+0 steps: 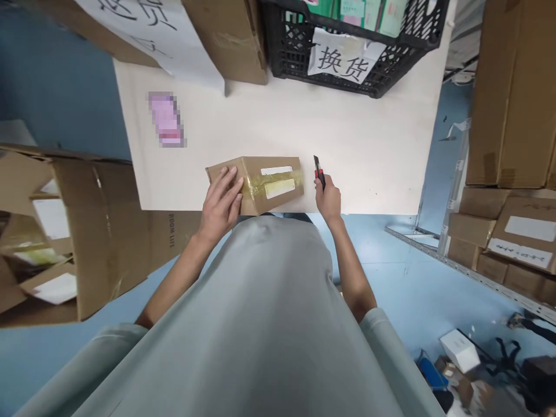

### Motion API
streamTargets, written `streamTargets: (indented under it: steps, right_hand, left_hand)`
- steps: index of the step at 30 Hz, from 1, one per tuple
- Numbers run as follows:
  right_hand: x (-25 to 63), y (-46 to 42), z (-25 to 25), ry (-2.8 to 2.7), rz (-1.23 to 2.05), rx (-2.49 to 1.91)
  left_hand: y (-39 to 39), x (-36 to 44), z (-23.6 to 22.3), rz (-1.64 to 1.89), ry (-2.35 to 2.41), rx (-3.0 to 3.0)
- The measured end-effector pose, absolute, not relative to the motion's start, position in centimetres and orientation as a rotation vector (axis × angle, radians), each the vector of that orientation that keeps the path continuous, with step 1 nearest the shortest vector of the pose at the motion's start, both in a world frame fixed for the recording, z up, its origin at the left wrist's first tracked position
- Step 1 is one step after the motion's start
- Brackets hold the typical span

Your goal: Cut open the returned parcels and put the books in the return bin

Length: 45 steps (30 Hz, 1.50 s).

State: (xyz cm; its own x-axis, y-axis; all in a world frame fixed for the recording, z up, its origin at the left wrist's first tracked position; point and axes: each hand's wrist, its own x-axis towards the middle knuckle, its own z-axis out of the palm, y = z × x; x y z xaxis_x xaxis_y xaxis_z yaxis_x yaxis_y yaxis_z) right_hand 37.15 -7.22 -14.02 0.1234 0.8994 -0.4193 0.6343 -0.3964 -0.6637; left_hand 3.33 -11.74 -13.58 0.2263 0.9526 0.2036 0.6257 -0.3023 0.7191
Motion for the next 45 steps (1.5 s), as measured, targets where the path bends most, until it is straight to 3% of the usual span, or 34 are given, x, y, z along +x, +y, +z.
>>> streamTargets:
  steps: [6,13,24,29,36,45]
  right_hand:
    - [32.8,-6.1,-17.4,-1.570,1.254,-1.952]
    - [32.1,-7.7,-15.1,-1.602,1.119,-1.998]
    - [35.5,-6.3,-12.0,-1.684,0.839,-2.310]
    - [34.1,-5.3,-9.1,-1.945,0.623,-2.294]
    - [27.8,-4.6,-4.9,-2.784,0.878,-1.801]
    - [24.3,-2.4,-4.5,-3.310,0.753,-1.601]
  left_hand:
    - [-15.1,1.5,-12.2,1.013,1.733,1.793]
    - [-15.3,1.3,-12.3,1.007,1.760,1.467]
    - [-10.8,4.1,-19.3,0.971,1.451,1.095]
    - [-10.3,3.5,-20.3,0.992,1.414,1.114]
    - [-10.5,3.4,-19.5,0.982,1.365,1.144]
    - [-10.4,3.3,-19.3,1.011,1.320,1.074]
